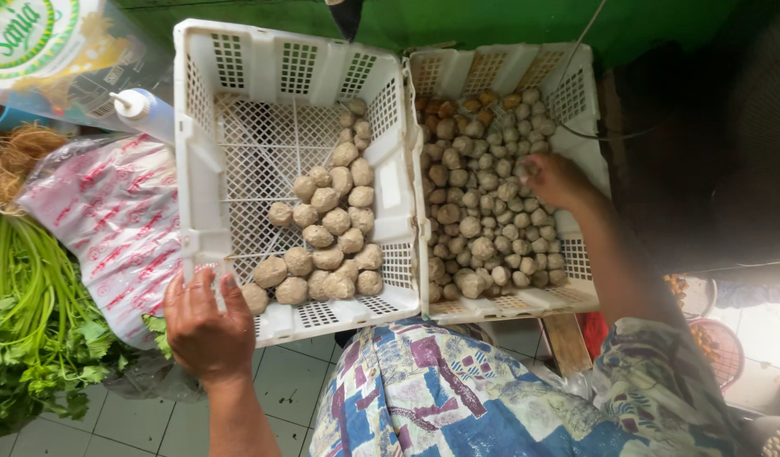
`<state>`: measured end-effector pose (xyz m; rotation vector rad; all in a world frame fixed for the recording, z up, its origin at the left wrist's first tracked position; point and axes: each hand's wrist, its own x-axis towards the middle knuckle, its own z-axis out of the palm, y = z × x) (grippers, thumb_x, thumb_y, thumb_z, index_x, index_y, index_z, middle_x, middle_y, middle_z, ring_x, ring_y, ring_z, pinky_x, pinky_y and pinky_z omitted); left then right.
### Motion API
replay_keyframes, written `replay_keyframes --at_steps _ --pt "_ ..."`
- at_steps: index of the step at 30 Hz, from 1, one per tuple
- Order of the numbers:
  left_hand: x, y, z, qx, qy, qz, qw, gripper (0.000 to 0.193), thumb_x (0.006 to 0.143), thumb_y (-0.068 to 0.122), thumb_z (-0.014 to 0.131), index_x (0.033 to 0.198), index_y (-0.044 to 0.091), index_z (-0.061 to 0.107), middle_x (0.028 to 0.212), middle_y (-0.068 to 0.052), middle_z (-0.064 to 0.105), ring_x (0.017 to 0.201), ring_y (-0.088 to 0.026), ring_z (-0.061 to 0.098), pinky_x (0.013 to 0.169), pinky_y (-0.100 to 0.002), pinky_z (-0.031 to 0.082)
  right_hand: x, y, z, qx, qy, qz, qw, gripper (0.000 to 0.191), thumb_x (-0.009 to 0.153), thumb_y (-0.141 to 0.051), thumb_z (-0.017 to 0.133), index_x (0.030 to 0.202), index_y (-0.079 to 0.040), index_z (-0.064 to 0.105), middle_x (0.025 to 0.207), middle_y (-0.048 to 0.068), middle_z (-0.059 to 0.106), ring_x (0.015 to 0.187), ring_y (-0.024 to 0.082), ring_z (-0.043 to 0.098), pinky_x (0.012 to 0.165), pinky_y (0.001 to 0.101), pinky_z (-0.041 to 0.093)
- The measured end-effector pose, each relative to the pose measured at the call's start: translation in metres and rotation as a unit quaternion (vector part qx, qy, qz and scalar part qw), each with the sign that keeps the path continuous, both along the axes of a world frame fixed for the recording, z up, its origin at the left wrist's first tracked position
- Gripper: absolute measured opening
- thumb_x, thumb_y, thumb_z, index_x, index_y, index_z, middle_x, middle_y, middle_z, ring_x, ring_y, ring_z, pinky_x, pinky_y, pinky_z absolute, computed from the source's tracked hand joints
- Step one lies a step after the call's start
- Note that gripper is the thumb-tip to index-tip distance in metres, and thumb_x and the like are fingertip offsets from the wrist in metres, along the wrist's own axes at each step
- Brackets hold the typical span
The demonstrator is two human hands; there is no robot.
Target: The person picks round meatballs one at a time from a full plastic crate and places them into an adjacent crate, occasionally placing some into a plastic bag. They continue transferring the balls between the crates for the rest of the clip.
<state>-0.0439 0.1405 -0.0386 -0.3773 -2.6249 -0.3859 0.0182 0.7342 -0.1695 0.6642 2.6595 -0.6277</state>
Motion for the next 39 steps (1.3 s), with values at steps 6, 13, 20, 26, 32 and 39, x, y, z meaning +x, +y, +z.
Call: replay_keyframes --at_steps 6,13,20,26,32,39 --pt "0.002 -0.009 -0.013 -0.021 0.006 0.013 1.000 0.035 0.118 0.033 0.061 0.117 -0.001 0.072 0.114 -0.020 0.072 0.124 -0.041 0.064 0.114 -0.049 0.051 0.007 -0.064 -0.019 0.177 0.099 0.185 0.962 0.051 0.090 -0.029 0.068 0.137 -0.013 0.057 0.130 0.024 0.061 0.118 0.044 0.059 0.094 0.0557 0.051" --pt "0.003 -0.013 -0.019 -0.041 0.008 0.009 0.999 0.031 0.117 0.031 0.061 0.116 0.001 0.067 0.116 -0.018 0.071 0.122 -0.039 0.062 0.114 -0.046 0.050 0.050 -0.103 0.040 -0.016 -0.055 0.232 0.971 0.039 0.098 -0.021 0.059 0.135 -0.008 0.057 0.115 0.015 0.066 0.105 0.031 0.064 0.089 0.0463 0.055" --pt "0.005 -0.015 -0.020 -0.042 -0.001 0.008 0.999 0.030 0.115 0.031 0.061 0.113 0.001 0.067 0.113 -0.015 0.072 0.122 -0.040 0.062 0.114 -0.046 0.050 0.033 -0.048 0.064 -0.072 -0.134 0.130 0.980 0.046 0.098 -0.025 0.061 0.143 -0.014 0.057 0.139 0.015 0.063 0.115 0.029 0.069 0.104 0.0428 0.054" --pt "0.002 -0.011 -0.015 -0.045 0.006 0.003 0.999 0.032 0.116 0.032 0.061 0.117 0.001 0.070 0.111 -0.017 0.072 0.124 -0.040 0.065 0.113 -0.046 0.049 -0.023 -0.033 0.026 0.002 0.014 0.075 0.997 0.060 0.098 -0.028 0.063 0.152 -0.012 0.040 0.154 0.016 0.042 0.137 0.040 0.044 0.109 0.0533 0.039" --pt "0.002 -0.002 -0.008 -0.028 0.007 0.007 1.000 0.033 0.112 0.031 0.064 0.115 -0.001 0.071 0.110 -0.021 0.073 0.126 -0.042 0.063 0.113 -0.050 0.049 -0.064 -0.087 0.017 0.112 -0.083 0.096 0.986 0.067 0.100 -0.036 0.062 0.157 -0.017 0.033 0.158 0.012 0.037 0.139 0.042 0.040 0.112 0.0540 0.038" --pt "0.001 0.002 0.001 -0.002 0.008 -0.005 1.000 0.030 0.107 0.027 0.068 0.117 -0.002 0.071 0.112 -0.022 0.073 0.124 -0.044 0.063 0.108 -0.049 0.050 -0.064 -0.120 0.047 0.124 -0.147 0.116 0.975 0.042 0.107 -0.028 0.055 0.146 -0.012 0.058 0.141 0.017 0.064 0.122 0.039 0.064 0.101 0.0536 0.054"
